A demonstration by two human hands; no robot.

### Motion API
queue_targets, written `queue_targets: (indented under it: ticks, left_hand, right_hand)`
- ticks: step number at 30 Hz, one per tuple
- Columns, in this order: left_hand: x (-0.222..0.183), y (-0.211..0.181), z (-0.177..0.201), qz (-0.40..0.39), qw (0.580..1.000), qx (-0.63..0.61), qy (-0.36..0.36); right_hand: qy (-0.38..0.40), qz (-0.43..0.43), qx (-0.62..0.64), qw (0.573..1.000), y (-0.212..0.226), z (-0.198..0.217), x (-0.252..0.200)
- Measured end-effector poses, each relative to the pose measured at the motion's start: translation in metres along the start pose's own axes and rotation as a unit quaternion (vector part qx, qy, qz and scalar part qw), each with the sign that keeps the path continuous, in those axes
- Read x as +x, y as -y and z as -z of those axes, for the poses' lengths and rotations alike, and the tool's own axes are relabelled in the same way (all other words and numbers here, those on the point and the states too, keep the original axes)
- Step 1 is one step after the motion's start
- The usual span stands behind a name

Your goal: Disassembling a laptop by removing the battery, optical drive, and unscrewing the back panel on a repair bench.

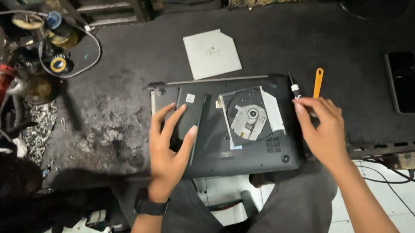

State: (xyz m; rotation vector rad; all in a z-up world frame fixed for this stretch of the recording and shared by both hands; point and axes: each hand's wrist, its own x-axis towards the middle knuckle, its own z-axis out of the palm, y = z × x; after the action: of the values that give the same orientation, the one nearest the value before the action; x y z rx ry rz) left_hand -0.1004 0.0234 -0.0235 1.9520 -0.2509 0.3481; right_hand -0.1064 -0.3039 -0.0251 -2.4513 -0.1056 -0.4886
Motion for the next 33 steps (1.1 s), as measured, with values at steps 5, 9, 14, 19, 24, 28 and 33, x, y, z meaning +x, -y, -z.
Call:
queue_targets:
  ticks: [5,9,14,19,24,28,33]
  left_hand:
    - [-0.004,0.003,-0.001,-0.019,0.999,-0.009,-0.038]
    - [-0.004,-0.005,-0.001,-0.006,0.999,-0.025,-0.047]
    - [-0.002,-0.006,-0.001,0.016,0.998,-0.022,-0.054]
    - [-0.002,-0.008,0.000,0.026,0.998,-0.018,-0.057]
    - [0.000,-0.012,0.002,0.027,0.997,-0.036,-0.059]
    - [-0.001,-0.014,0.002,0.029,0.997,-0.039,-0.058]
    - [-0.001,-0.011,0.001,0.029,0.997,-0.039,-0.058]
  right_hand:
    - [0.108,-0.055,-0.045,0.992,0.005,-0.010,0.024]
    - [0.219,-0.181,-0.078,0.956,0.015,-0.014,0.041]
    - [0.240,-0.203,-0.102,0.944,0.018,-0.016,0.046]
    - [0.240,-0.223,-0.095,0.940,0.021,-0.006,0.041]
    - [0.195,-0.249,0.041,0.948,0.000,0.003,0.035]
    - [0.191,-0.282,0.167,0.925,-0.006,-0.001,0.035]
    - [0.170,-0.272,0.272,0.907,-0.022,-0.010,0.036]
